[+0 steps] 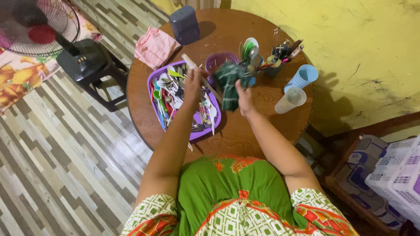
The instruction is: The person wipes individual spoons and forks using a cloth, then places each item back into a purple tray containing other cutlery.
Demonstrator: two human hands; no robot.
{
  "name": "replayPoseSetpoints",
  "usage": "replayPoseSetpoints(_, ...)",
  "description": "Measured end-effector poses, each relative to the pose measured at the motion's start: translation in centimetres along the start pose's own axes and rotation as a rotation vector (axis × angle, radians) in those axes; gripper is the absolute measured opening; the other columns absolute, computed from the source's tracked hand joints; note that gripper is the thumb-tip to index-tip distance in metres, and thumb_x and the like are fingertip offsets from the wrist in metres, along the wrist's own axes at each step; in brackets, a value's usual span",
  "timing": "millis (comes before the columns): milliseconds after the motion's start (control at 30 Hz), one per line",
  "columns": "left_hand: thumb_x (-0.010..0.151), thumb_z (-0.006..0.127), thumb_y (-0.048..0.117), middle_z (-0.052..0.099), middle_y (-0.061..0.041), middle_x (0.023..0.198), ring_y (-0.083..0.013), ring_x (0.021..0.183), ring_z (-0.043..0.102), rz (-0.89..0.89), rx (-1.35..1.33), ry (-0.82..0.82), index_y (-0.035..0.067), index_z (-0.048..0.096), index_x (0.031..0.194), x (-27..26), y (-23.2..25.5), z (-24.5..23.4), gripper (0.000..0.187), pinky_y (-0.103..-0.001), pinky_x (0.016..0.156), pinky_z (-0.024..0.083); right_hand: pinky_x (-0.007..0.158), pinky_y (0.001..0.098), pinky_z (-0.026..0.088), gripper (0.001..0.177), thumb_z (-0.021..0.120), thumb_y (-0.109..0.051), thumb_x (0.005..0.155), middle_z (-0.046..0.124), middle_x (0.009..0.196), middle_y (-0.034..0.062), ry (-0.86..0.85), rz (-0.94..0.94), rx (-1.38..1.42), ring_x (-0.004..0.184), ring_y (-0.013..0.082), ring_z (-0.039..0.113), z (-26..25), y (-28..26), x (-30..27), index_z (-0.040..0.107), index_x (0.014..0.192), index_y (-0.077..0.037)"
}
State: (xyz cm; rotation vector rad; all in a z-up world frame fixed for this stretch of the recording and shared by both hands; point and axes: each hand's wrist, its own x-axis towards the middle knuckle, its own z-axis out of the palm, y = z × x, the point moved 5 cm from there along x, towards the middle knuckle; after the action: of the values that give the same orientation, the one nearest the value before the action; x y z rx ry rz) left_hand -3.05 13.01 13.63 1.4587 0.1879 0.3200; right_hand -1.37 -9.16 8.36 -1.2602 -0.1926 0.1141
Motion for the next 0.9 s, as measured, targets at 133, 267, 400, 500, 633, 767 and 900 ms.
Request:
replayPoseSetpoints(133, 0.115, 0.044, 0.034, 0.054, -0.012, 0.081, -0.0269, 0.07, 0.05, -0.177, -0.014, -0.08, 0.003, 0.064, 0.114, -0.7, -3.0, -0.3, 0.036, -0.045, 0.063, 0.041, 0.09, 0.0326, 0.056, 0.035, 0.063, -0.036, 0.103, 0.072, 0.112, 0.0004, 0.087, 0.019, 0.165, 0.1, 0.0141, 0.068, 0.6, -3.3, 0.1, 0.065, 0.125, -0.009)
replayPoseSetpoints(267, 0.106, 0.054, 0.032, 0.072, -0.02, 0.097, -0.0313, 0.088, 0.069, 0.188, 0.511, -0.379, 0.003, 0.066, 0.123, -3.9, -2.6, 2.8, 0.035, -0.043, 0.079, 0.053, 0.086, 0.0311, 0.054, 0.039, 0.078, -0.025, 0.095, 0.07, 0.11, 0.0005, -0.047, -0.158, -0.158, 0.099, 0.0127, 0.065, 3.4, -5.3, -0.6, 0.06, 0.125, -0.008)
replayPoseSetpoints(400, 0.111, 0.058, 0.037, 0.074, -0.021, 0.097, -0.0318, 0.087, 0.072, 0.046, 0.748, -0.535, 0.003, 0.07, 0.116, -4.3, -1.7, 3.1, 0.036, -0.042, 0.082, 0.056, 0.087, 0.0306, 0.055, 0.033, 0.076, -0.022, 0.097, 0.073, 0.108, 0.0037, -0.016, -0.408, -0.5, 0.1, 0.0141, 0.069, 2.1, -6.5, -0.7, 0.064, 0.123, -0.005)
replayPoseSetpoints(500, 0.102, 0.06, 0.036, 0.073, -0.019, 0.098, -0.0306, 0.086, 0.071, 0.168, 0.653, -0.499, 0.008, 0.066, 0.127, -5.0, -1.3, 2.8, 0.038, -0.043, 0.075, 0.055, 0.086, 0.032, 0.055, 0.028, 0.077, -0.028, 0.098, 0.073, 0.106, 0.0044, 0.097, -0.259, -0.284, 0.096, 0.0151, 0.068, 0.0, -5.5, 0.5, 0.069, 0.115, -0.008)
replayPoseSetpoints(633, 0.107, 0.055, 0.033, 0.072, -0.01, 0.1, -0.024, 0.089, 0.068, 0.285, 0.376, -0.516, 0.003, 0.063, 0.127, -5.1, -4.6, 3.7, 0.037, -0.041, 0.076, 0.052, 0.081, 0.0371, 0.058, 0.042, 0.073, -0.045, 0.092, 0.071, 0.099, 0.0052, 0.266, 0.143, 0.198, 0.089, 0.0192, 0.069, -2.9, -5.5, 1.0, 0.067, 0.114, -0.009)
replayPoseSetpoints(767, 0.114, 0.047, 0.04, 0.054, 0.0, 0.08, -0.0158, 0.072, 0.048, -0.194, -0.026, -0.427, 0.007, 0.064, 0.1, -4.0, -8.0, 3.6, 0.04, -0.032, 0.066, 0.04, 0.09, 0.0344, 0.06, 0.049, 0.068, -0.052, 0.092, 0.071, 0.108, 0.0037, 0.182, 0.193, 0.088, 0.099, 0.0169, 0.072, -3.1, -4.8, 0.8, 0.059, 0.122, -0.014)
replayPoseSetpoints(900, 0.108, 0.043, 0.043, 0.059, 0.001, 0.1, -0.0121, 0.09, 0.053, -0.268, -0.448, -0.305, 0.013, 0.062, 0.113, -4.1, -5.4, 4.9, 0.036, -0.028, 0.081, 0.044, 0.087, 0.0409, 0.057, 0.043, 0.071, -0.043, 0.099, 0.068, 0.108, 0.0067, 0.093, 0.029, -0.05, 0.097, 0.0257, 0.066, -0.7, -0.3, -0.7, 0.062, 0.125, -0.01)
